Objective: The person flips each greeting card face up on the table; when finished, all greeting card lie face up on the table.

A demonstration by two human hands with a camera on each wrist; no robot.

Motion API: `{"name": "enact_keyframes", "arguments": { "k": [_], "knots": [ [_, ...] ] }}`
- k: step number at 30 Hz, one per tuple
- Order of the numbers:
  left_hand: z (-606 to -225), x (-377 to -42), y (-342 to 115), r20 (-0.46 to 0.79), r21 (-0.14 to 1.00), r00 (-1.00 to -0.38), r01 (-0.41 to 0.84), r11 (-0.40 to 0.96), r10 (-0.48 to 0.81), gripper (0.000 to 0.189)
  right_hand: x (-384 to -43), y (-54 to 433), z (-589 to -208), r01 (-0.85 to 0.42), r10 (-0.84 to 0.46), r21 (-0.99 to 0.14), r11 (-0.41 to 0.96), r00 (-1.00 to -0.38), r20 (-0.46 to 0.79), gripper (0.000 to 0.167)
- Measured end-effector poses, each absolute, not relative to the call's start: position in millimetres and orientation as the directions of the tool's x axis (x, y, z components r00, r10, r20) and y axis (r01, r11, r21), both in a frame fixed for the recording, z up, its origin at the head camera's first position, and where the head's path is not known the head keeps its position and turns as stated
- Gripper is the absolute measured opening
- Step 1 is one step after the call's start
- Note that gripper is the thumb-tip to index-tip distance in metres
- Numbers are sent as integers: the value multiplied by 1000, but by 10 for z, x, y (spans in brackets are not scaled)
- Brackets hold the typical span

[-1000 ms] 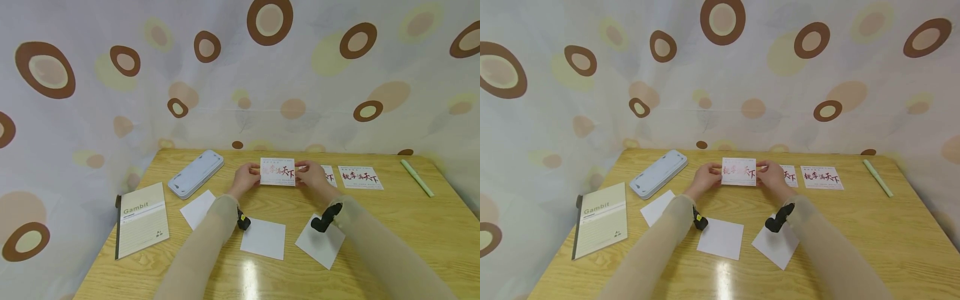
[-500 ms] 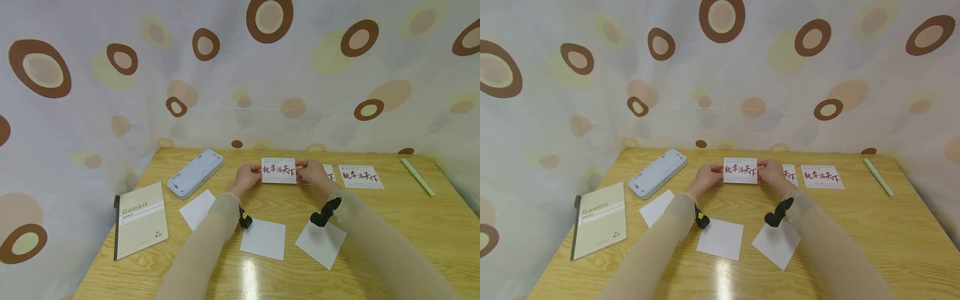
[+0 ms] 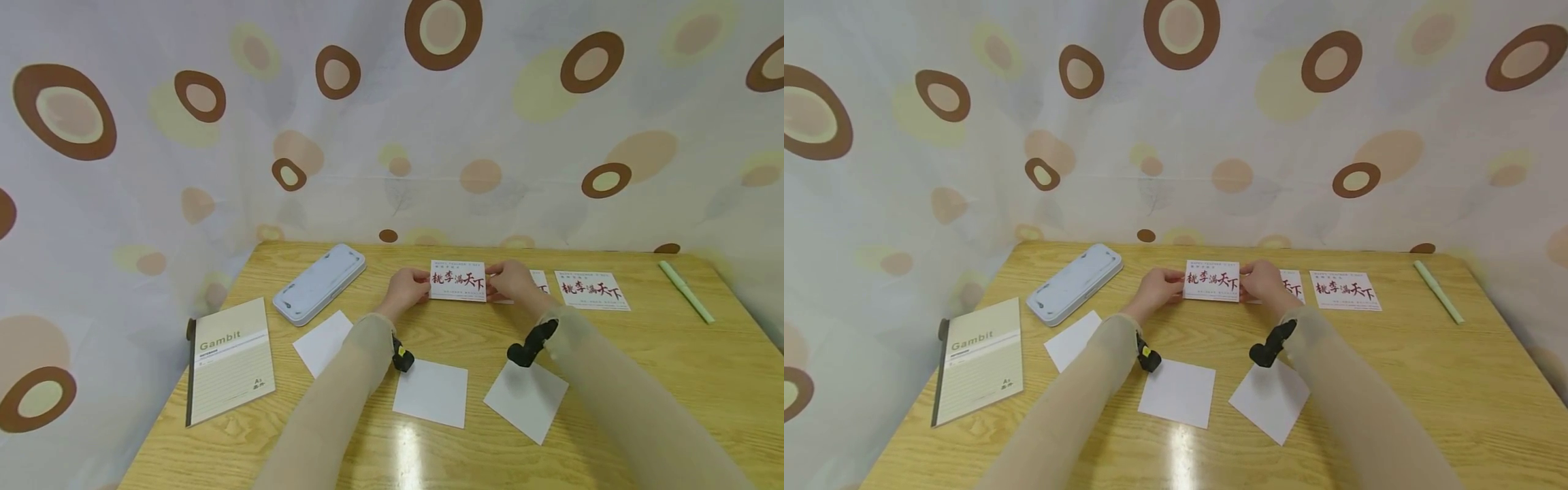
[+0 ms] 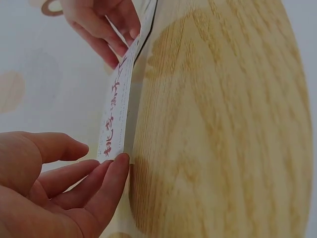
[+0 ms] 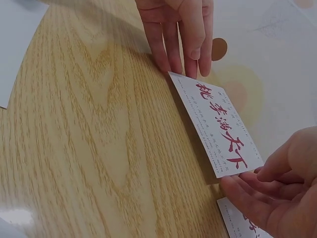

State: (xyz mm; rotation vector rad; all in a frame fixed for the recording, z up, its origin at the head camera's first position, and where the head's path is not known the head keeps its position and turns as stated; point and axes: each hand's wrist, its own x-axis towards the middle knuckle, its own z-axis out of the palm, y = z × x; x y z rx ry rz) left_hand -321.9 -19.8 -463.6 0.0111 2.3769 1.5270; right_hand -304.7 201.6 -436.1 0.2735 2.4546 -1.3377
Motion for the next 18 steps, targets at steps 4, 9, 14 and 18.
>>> {"name": "enact_keyframes", "arguments": {
  "k": [4, 9, 14, 18],
  "knots": [
    [-4634, -3218, -201, -251, 888, -950, -150, 434, 184, 33, -3048, 2014, -4346, 322, 2, -776, 542, -924, -382, 43],
    [-4636, -3210, -209, -252, 885, -949, -148, 441, 188, 34, -3051, 2009, -4347, 323, -7, -785, 528, -923, -385, 41],
    [-4619, -3201, -217, -251, 882, -950, -145, 449, 187, 35, -3059, 1998, -4360, 331, -6, -790, 517, -921, -390, 41],
    [-4602, -3191, -227, -252, 878, -949, -141, 458, 190, 36, -3058, 1996, -4369, 326, -9, -791, 517, -922, -386, 41]
  ]
}}
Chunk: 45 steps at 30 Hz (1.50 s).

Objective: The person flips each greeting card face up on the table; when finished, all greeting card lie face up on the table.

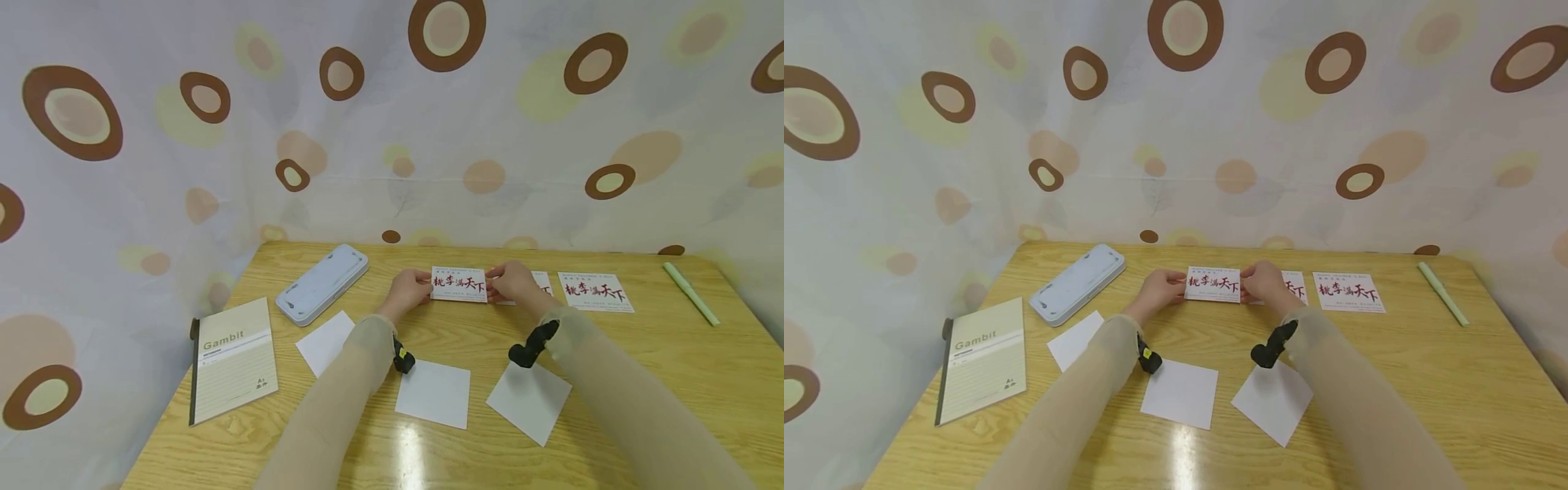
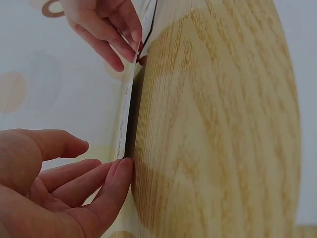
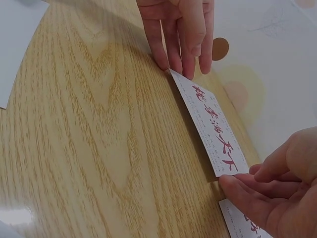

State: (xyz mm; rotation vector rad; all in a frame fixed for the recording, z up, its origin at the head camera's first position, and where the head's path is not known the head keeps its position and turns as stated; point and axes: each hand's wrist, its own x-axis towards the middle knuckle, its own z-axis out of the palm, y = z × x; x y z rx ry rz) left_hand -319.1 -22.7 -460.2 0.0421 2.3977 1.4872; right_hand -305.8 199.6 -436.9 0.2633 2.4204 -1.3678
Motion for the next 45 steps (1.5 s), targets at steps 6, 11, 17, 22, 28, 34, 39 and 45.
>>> {"name": "enact_keyframes", "arguments": {
  "k": [6, 11, 17, 22, 28, 34, 39, 45],
  "knots": [
    [-4600, -3175, -230, -254, 871, -947, -135, 472, 197, 37, -3046, 2008, -4368, 327, -15, -798, 506, -922, -387, 40],
    [-4610, -3174, -236, -256, 871, -946, -137, 472, 198, 38, -3037, 2005, -4353, 330, -15, -799, 503, -921, -390, 40],
    [-4601, -3158, -242, -257, 875, -945, -139, 464, 202, 39, -3026, 1999, -4335, 335, -13, -793, 508, -918, -396, 39],
    [-4577, -3128, -271, -256, 882, -943, -138, 450, 213, 40, -2998, 2002, -4321, 317, -32, -807, 499, -924, -382, 40],
    [-4571, -3105, -321, -251, 886, -936, -120, 448, 247, 42, -2942, 2009, -4293, 286, -46, -809, 513, -932, -359, 40],
    [-4544, -3079, -369, -249, 870, -928, -88, 485, 279, 43, -2890, 2047, -4301, 244, -75, -801, 546, -938, -337, 40],
    [-4514, -3043, -373, -241, 869, -919, -62, 491, 311, 44, -2832, 2092, -4302, 199, -102, -779, 594, -943, -318, 39],
    [-4460, -2952, -329, -242, 858, -902, -26, 513, 359, 44, -2751, 2133, -4297, 168, -125, -765, 622, -943, -308, 39]
  ]
}}
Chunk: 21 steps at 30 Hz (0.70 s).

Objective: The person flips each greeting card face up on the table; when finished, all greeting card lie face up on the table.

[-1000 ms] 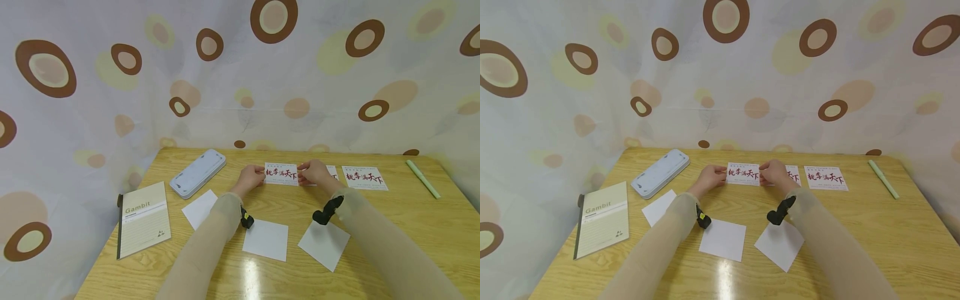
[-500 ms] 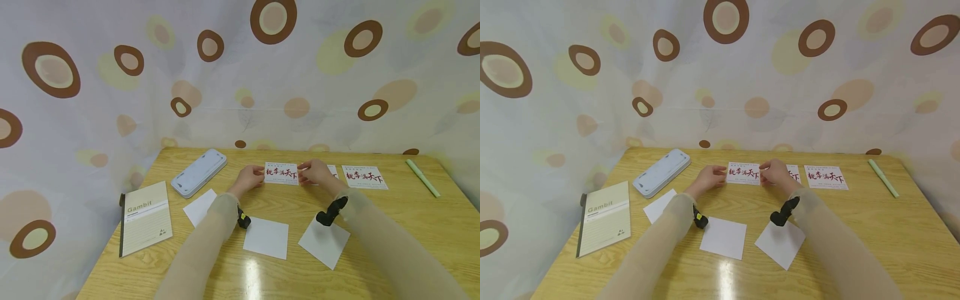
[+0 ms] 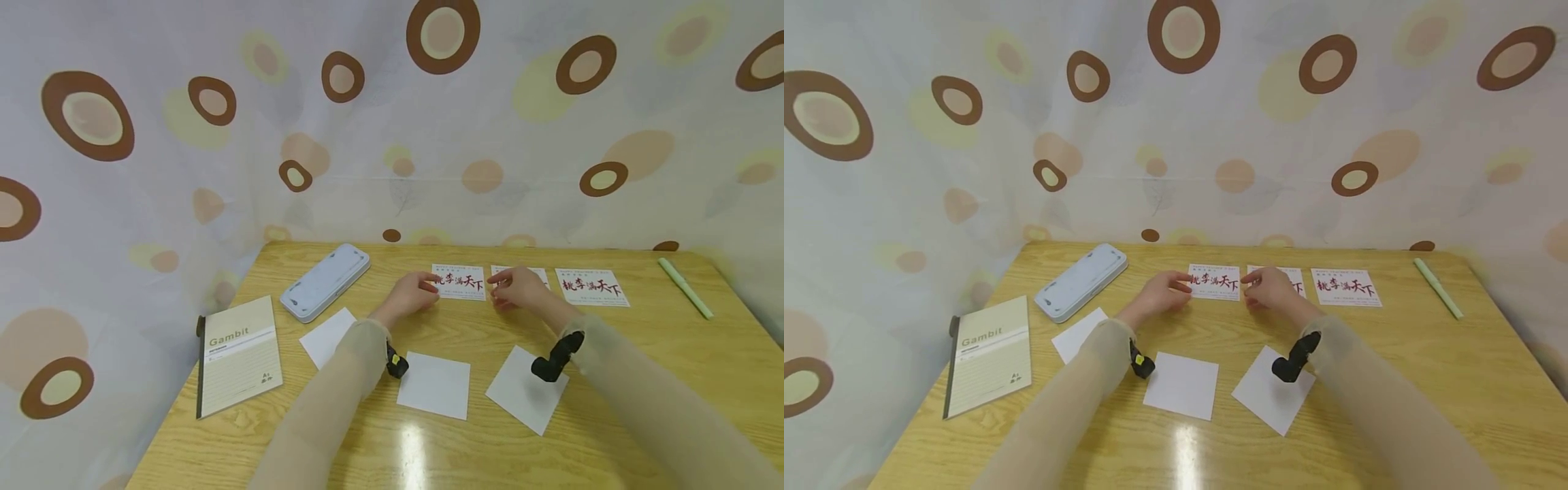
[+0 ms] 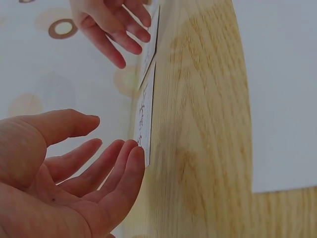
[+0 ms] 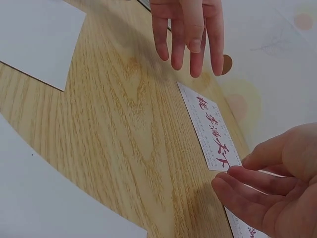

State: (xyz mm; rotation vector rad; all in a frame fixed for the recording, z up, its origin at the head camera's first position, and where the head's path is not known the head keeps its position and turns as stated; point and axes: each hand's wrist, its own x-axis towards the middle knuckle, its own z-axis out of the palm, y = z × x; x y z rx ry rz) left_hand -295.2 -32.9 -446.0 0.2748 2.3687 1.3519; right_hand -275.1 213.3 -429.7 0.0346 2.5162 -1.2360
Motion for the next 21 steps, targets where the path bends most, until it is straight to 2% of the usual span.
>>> {"name": "enact_keyframes", "arguments": {
  "k": [10, 21],
  "knots": [
    [-4466, -2814, -292, -216, 865, -874, 34, 500, 434, 47, -2600, 2259, -4314, 118, -158, -752, 648, -946, -285, 40],
    [-4474, -2629, -185, -173, 849, -838, 139, 510, 517, 48, -2403, 2405, -4322, 123, -170, -760, 639, -940, -295, 42]
  ]
}}
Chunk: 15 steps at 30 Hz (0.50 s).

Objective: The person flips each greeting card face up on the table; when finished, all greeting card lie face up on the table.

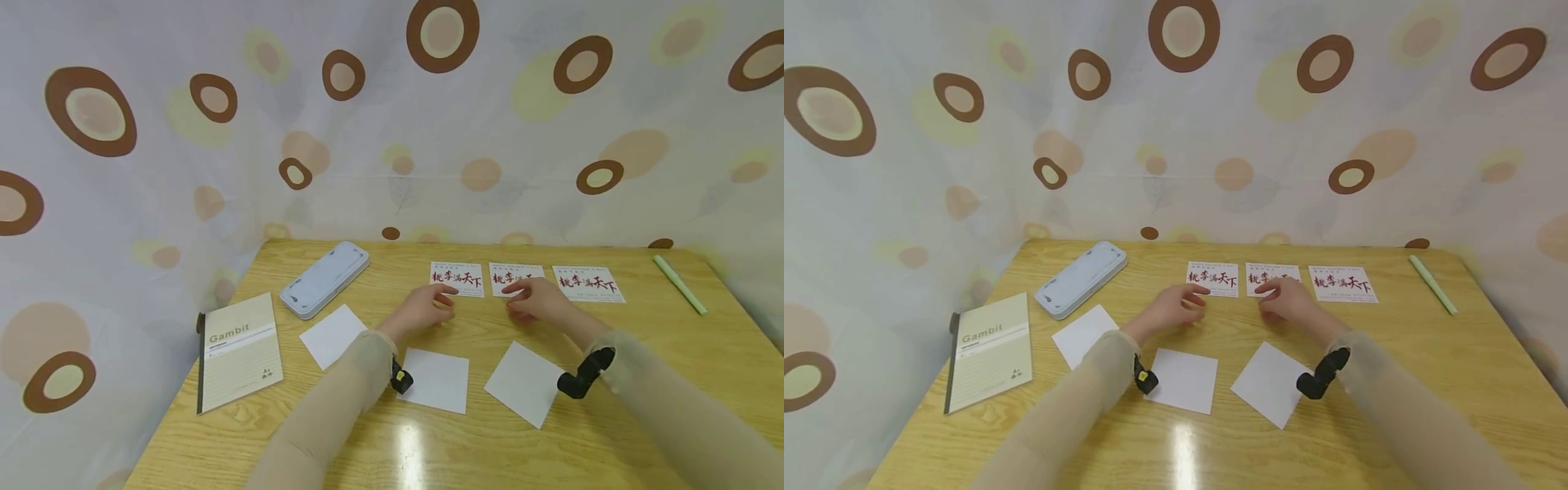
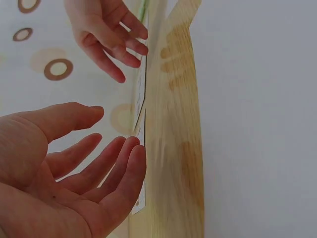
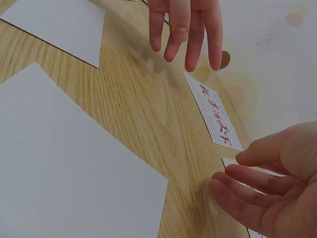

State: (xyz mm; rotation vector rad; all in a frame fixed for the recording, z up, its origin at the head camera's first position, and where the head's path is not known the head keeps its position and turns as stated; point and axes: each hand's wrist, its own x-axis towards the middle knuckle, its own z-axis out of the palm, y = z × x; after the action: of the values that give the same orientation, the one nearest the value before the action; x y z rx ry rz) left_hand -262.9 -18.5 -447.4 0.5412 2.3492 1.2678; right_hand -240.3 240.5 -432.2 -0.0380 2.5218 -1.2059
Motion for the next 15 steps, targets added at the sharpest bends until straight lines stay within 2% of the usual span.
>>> {"name": "enact_keyframes", "arguments": {
  "k": [8, 15],
  "knots": [
    [-4466, -2486, -37, -135, 780, -791, 287, 556, 597, 49, -2298, 2475, -4314, 123, -182, -763, 634, -936, -302, 41],
    [-4460, -2378, 57, -143, 756, -742, 345, 556, 655, 51, -2199, 2511, -4302, 118, -201, -751, 649, -926, -319, 42]
  ]
}}
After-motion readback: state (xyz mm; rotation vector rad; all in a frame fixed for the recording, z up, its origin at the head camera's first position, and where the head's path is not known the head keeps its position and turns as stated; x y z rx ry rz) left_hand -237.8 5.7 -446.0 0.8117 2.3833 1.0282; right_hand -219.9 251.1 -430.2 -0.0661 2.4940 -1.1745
